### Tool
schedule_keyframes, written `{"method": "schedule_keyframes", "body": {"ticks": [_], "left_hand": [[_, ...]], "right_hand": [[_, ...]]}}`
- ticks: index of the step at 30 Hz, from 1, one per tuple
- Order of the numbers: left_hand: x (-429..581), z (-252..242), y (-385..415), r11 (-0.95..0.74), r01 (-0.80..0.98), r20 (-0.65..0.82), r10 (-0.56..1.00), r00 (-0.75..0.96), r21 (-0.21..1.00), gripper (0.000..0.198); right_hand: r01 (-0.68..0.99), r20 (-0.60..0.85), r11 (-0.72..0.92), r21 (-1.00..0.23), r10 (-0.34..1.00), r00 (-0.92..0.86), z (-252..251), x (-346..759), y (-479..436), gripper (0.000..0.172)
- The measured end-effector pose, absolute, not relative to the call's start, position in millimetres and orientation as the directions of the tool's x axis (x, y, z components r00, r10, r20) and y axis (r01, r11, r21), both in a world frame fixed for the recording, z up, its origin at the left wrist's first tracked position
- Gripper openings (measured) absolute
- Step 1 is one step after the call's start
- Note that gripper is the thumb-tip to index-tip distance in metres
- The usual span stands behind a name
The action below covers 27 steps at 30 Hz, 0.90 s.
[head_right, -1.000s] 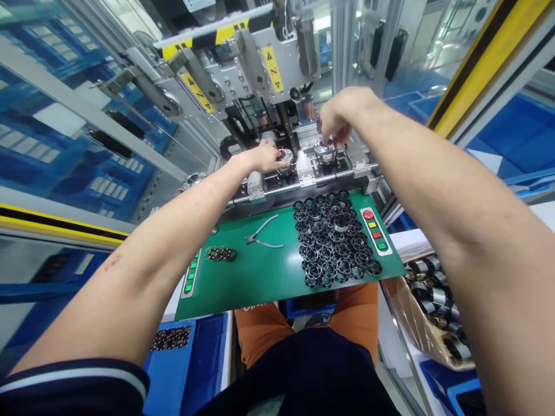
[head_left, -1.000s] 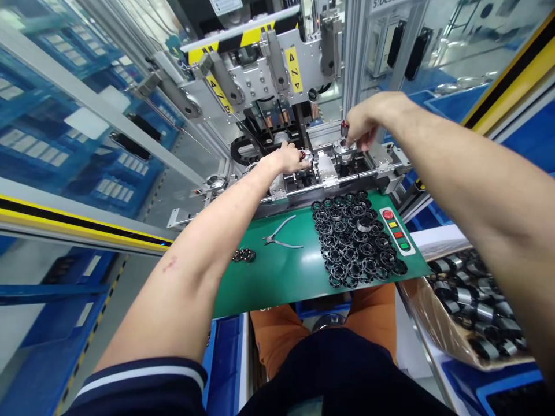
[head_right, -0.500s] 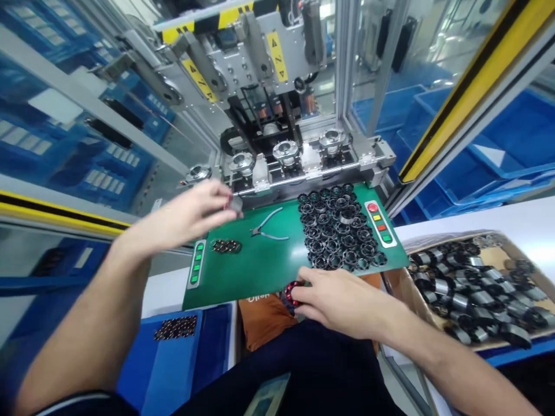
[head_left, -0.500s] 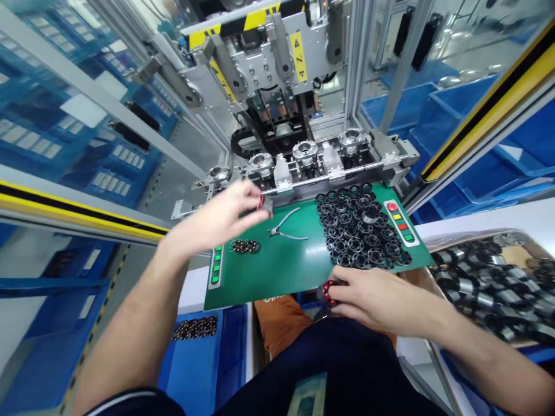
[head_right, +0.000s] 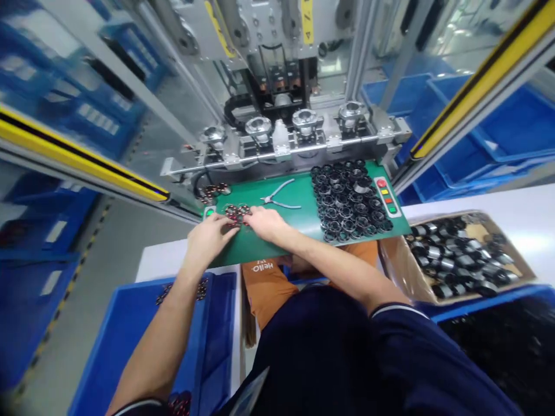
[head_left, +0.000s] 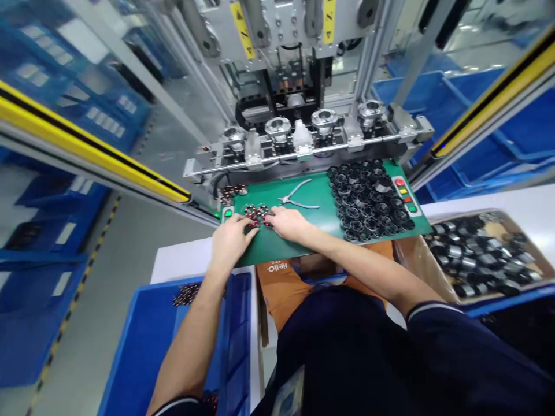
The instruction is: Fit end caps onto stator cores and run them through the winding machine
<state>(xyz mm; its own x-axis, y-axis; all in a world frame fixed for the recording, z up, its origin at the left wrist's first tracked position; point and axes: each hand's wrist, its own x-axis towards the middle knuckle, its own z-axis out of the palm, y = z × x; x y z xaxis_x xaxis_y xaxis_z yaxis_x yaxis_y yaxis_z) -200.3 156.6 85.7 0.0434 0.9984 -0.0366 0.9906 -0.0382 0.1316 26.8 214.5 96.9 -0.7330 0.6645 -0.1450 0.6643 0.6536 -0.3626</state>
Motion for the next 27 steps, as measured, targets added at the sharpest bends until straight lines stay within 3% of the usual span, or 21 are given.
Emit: {"method": "schedule_keyframes", "body": {"ticks": [4,6,8,13,21,24,27], "left_hand": [[-176.7,91.8,141.0,-0.104,0.963,0.317,0.948,0.02,0.249,0.031],[-149.0,90.0,133.8,-0.304,0.892,0.519,0.849,0.094,0.335,0.019],[-110.1,84.2,131.3,-0.519,0.775,0.62,0.755,0.216,0.362,0.012],[-7.6,52.4,146.3,-0.697,0.622,0.583,0.686,0.435,0.356,0.018],[50.3,29.2,156.6,-0.652,0.68,0.5,0.735,0.459,0.334,0.014],[34.0,45.8,147.4,-0.619,0.649,0.537,0.762,0.36,0.443,0.012],[1.0,66.4,129.3,-0.516,0.558,0.517,0.838,0.174,0.649,0.016]], "right_hand": [[0.635,0.023,0.653,-0.412,0.705,-0.709,85.7,109.1,177.1,0.033],[0.665,0.109,0.616,-0.422,0.763,-0.637,85.6,166.6,149.6,0.022],[0.736,0.198,0.537,-0.411,0.841,-0.503,88.0,222.6,128.4,0.019],[0.852,0.325,0.38,-0.36,0.907,-0.267,81.2,300.7,117.6,0.019],[0.844,0.356,0.419,-0.334,0.886,-0.299,53.5,301.8,131.0,0.005],[0.816,0.433,0.451,-0.36,0.856,-0.282,64.9,308.4,124.8,0.006],[0.735,0.527,0.492,-0.467,0.822,-0.216,84.2,302.8,110.2,0.013]]}}
